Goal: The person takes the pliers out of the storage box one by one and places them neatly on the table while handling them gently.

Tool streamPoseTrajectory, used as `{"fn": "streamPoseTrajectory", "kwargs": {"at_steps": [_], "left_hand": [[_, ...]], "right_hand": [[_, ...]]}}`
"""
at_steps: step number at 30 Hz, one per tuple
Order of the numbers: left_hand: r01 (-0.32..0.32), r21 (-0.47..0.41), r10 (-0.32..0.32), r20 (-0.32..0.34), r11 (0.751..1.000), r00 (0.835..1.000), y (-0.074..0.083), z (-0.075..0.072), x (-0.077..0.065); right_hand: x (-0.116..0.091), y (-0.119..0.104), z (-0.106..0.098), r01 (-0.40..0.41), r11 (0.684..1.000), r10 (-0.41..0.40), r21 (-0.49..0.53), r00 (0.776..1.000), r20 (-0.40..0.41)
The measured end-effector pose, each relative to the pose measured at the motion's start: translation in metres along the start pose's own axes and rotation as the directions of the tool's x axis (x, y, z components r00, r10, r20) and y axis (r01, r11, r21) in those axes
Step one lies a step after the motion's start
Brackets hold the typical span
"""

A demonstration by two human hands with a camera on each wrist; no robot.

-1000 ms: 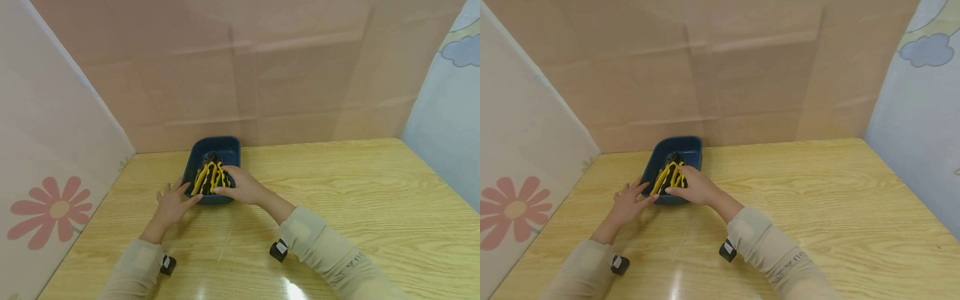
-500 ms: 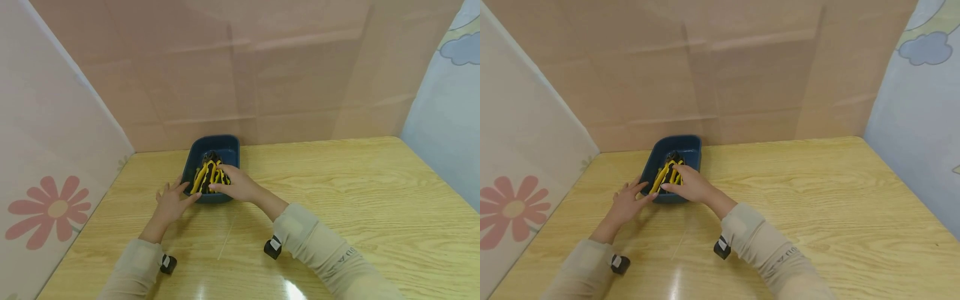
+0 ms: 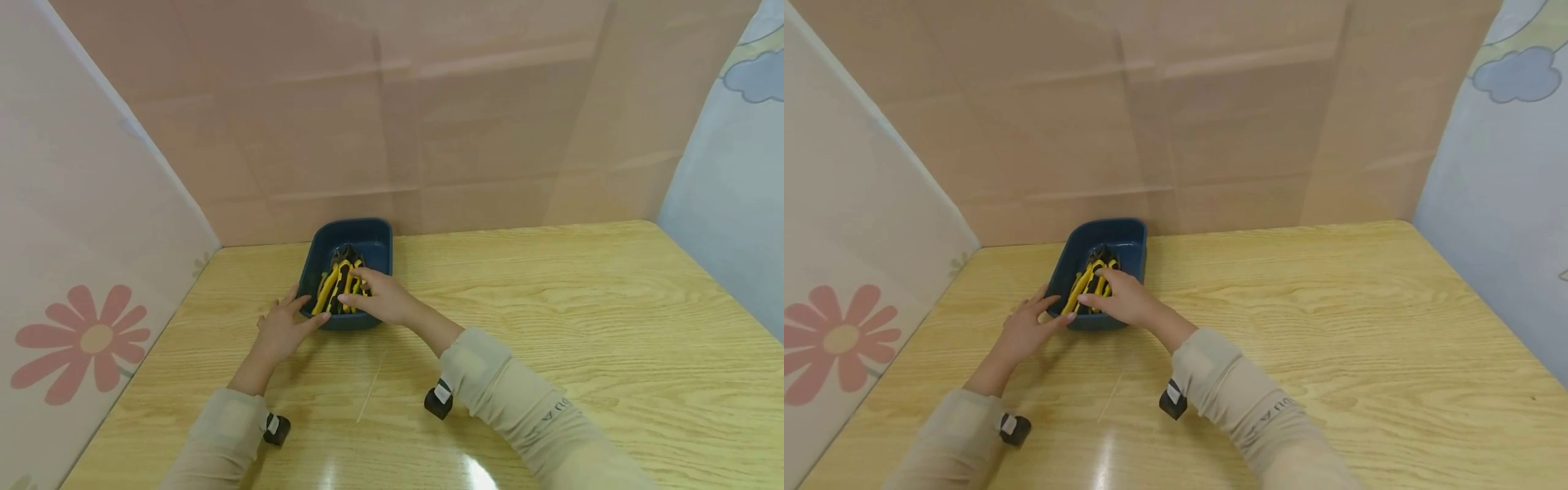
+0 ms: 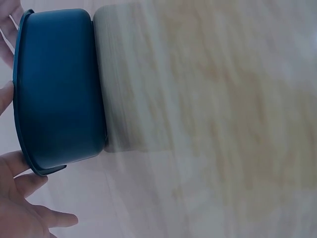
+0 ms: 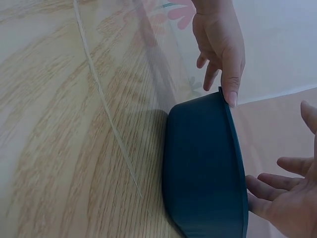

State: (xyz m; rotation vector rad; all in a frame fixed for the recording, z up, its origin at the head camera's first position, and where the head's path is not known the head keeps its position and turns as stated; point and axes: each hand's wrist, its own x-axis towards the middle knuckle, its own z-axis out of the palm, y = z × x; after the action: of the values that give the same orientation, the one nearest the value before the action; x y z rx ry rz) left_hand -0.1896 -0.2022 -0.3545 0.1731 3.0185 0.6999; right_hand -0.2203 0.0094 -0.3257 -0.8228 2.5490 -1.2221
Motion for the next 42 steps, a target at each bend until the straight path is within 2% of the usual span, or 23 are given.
{"fn": "streamPoseTrajectory", "kwargs": {"at_steps": [9,13,23,30,35,42], "left_hand": [[0.015,-0.031,-0.015,0.001,0.999,1.0,-0.006,-0.003,-0.002],[0.023,-0.04,-0.022,0.004,0.999,1.0,-0.008,-0.004,-0.004],[0.029,-0.059,-0.029,0.007,0.998,1.0,-0.009,-0.006,-0.005],[0.041,-0.078,-0.04,0.015,0.996,0.999,-0.01,-0.005,-0.006],[0.04,-0.085,-0.039,0.013,0.996,0.999,-0.009,-0.006,-0.007],[0.052,-0.09,-0.05,0.026,0.995,0.998,-0.011,-0.008,-0.009]], "right_hand": [[0.012,-0.008,0.014,-0.068,0.992,0.063,0.104,0.997,0.05],[0.015,-0.014,0.02,-0.078,0.992,0.073,0.095,0.995,0.063],[0.019,-0.012,0.023,-0.115,0.988,0.113,0.099,0.993,0.03],[0.022,-0.013,0.026,-0.111,0.99,0.107,0.082,0.993,0.055],[0.025,-0.016,0.028,-0.136,0.989,0.134,0.048,0.99,0.051],[0.031,-0.016,0.035,-0.189,0.98,0.187,0.058,0.982,0.04]]}}
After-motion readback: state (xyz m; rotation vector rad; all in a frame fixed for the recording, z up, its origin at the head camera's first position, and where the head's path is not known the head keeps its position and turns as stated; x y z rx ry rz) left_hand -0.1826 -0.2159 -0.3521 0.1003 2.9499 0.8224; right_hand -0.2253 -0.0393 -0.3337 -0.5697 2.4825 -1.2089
